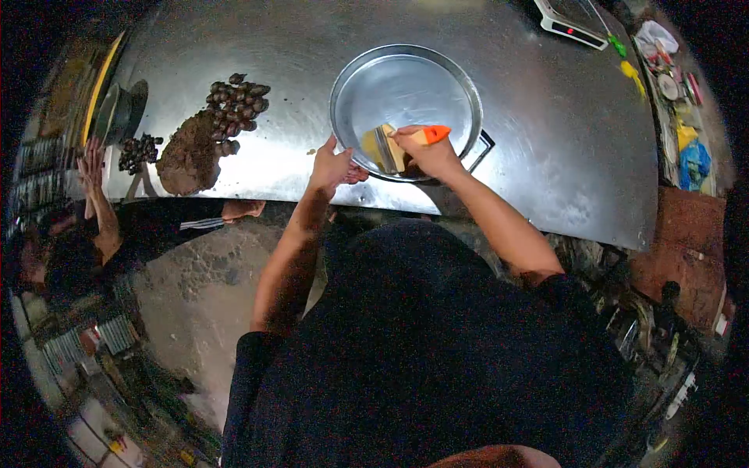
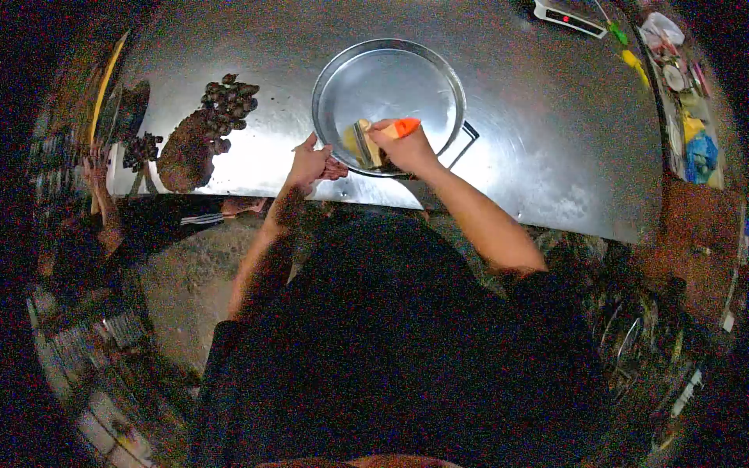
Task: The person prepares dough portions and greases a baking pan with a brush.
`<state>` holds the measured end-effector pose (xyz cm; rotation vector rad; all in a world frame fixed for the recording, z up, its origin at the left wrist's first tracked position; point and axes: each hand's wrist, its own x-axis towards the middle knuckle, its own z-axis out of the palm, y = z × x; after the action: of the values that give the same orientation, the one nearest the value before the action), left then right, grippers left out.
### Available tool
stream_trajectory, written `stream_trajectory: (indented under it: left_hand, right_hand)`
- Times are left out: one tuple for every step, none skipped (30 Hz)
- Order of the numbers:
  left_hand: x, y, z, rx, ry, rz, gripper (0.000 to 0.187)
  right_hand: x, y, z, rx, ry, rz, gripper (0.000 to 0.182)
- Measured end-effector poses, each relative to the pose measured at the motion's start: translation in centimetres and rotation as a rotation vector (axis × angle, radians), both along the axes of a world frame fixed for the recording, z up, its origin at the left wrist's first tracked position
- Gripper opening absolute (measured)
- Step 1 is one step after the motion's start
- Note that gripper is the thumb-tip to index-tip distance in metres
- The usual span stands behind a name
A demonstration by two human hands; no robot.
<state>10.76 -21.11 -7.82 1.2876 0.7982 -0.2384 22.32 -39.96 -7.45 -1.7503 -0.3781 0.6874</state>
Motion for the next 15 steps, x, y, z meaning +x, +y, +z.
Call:
stream_trajectory:
  left_hand:
    - [-0.1, 0.0, -0.5, 0.000, 0.007, 0.008, 0.048]
    - [-0.1, 0.1, -0.5, 0.001, 0.015, 0.016, 0.049]
    - [-0.2, 0.2, -0.6, 0.001, -0.003, 0.003, 0.049]
    - [-0.2, 0.2, -0.4, 0.006, -0.004, 0.012, 0.049]
    - [-0.2, 0.1, -0.1, 0.005, -0.001, 0.019, 0.049]
    - [-0.3, 0.0, 0.1, 0.003, 0.002, 0.024, 0.048]
    - [-0.3, 0.0, 0.0, 0.005, -0.016, 0.041, 0.048]
    - [-0.3, 0.2, 0.1, 0.009, -0.016, 0.047, 0.048]
    - [-0.2, 0.4, 0.1, 0.009, -0.021, 0.015, 0.051]
    - [-0.2, 0.6, 0.0, 0.008, -0.024, -0.016, 0.054]
    - [-0.2, 0.6, -0.1, 0.002, -0.006, 0.019, 0.054]
    - [-0.2, 0.8, -0.3, 0.000, 0.000, 0.028, 0.054]
    - [-0.2, 1.1, -1.0, 0.024, -0.009, 0.037, 0.055]
    - [-0.2, 1.1, -1.2, 0.046, -0.019, 0.045, 0.055]
    - [-0.4, 1.2, -1.3, 0.054, -0.029, 0.067, 0.055]
  right_hand:
    - [1.3, 0.8, -0.3, 0.052, 0.109, -0.044, 0.024]
    - [2.6, 1.8, -0.2, 0.105, 0.219, -0.086, 0.027]
    - [4.0, 2.7, 0.0, 0.260, 0.320, -0.200, 0.028]
    - [5.8, 3.8, -0.5, 0.276, 0.298, -0.327, 0.029]
    - [7.2, 5.1, -0.6, 0.365, 0.322, -0.443, 0.029]
    - [8.4, 6.2, -0.8, 0.452, 0.347, -0.560, 0.030]
    - [9.3, 7.3, -1.8, 0.454, 0.349, -0.553, 0.030]
    - [9.9, 8.3, -3.8, 0.451, 0.358, -0.542, 0.032]
    - [10.1, 9.3, -6.0, 0.446, 0.369, -0.532, 0.033]
    - [10.0, 10.4, -8.1, 0.368, 0.390, -0.479, 0.033]
    - [8.4, 11.1, -7.3, 0.329, 0.380, -0.452, 0.032]
    - [6.7, 11.3, -6.5, 0.287, 0.371, -0.426, 0.031]
    - [6.1, 10.9, -5.8, 0.213, 0.386, -0.326, 0.031]
    - [5.7, 10.3, -5.3, 0.206, 0.391, -0.323, 0.031]
    - [5.3, 9.4, -4.8, 0.174, 0.395, -0.166, 0.030]
